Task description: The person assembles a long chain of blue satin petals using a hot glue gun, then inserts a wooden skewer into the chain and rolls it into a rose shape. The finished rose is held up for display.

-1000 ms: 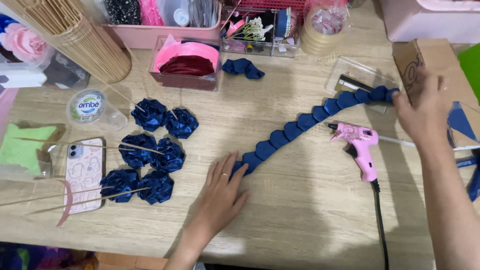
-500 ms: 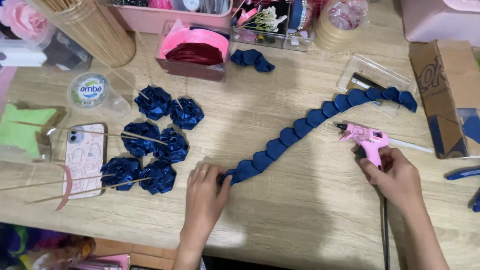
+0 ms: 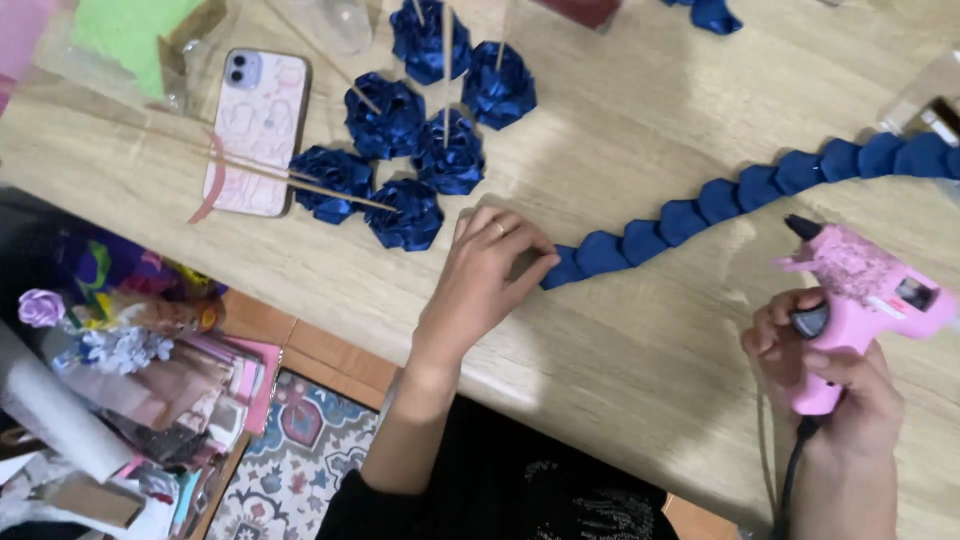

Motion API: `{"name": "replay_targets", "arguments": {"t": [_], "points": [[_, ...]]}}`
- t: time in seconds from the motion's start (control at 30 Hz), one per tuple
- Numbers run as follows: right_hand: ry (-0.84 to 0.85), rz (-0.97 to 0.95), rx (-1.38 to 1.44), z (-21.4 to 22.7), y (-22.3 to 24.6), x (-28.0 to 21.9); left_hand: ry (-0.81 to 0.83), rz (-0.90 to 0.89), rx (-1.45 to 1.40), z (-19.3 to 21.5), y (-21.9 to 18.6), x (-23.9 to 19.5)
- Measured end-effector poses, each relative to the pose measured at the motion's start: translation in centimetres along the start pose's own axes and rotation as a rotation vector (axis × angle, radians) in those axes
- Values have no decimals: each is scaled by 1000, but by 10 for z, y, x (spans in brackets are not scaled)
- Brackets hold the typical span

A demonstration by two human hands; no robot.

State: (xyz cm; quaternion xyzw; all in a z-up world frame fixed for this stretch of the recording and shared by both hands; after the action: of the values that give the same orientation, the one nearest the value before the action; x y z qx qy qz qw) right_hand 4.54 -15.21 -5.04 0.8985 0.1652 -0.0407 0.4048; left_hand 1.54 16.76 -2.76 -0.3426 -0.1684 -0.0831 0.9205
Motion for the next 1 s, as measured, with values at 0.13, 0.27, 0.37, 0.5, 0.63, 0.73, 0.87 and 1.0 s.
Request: {"name": "replay_targets", "arguments": {"t": [0.13,0.27,0.37,0.5,0.63,0.73,0.87,1.0], "points": [[64,-77,-218,-17,-37,-2,-46,-9,39,-1,4,-5],[-26,-162,-483,-36,-56,-6,-66,35,14,2,8,-3],[2,-219,-602,-44,-64,-2,-52,74,-19,0,13,-4],[98,-230,-644,-73,-66,0,-126,68,-71,3,14,-7],[-40,-477,-1015,1,-70,-1,-113,104,-92,6,15,-6],[192,-380,-1104,-32,-67,5,-104,112,-95,6,15,-6],[148,-481,-1301,-22,-71,6,-118,107,-110,9,14,-6],[212,-399,-1258,-39,-71,9,-134,128,-123,10,15,-7]]}}
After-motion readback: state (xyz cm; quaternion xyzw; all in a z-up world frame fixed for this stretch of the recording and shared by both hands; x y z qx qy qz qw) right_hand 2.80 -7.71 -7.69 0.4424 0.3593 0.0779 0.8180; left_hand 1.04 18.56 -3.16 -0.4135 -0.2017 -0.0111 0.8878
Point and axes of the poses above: each hand's wrist, its own x-axis towards the middle knuckle, its own z-axis out of the back of the hand, y = z × x, the point moved 6 cm from there along x, towards the middle knuckle, and after that the axes turned 8 degrees about x, right-handed, at the moved point
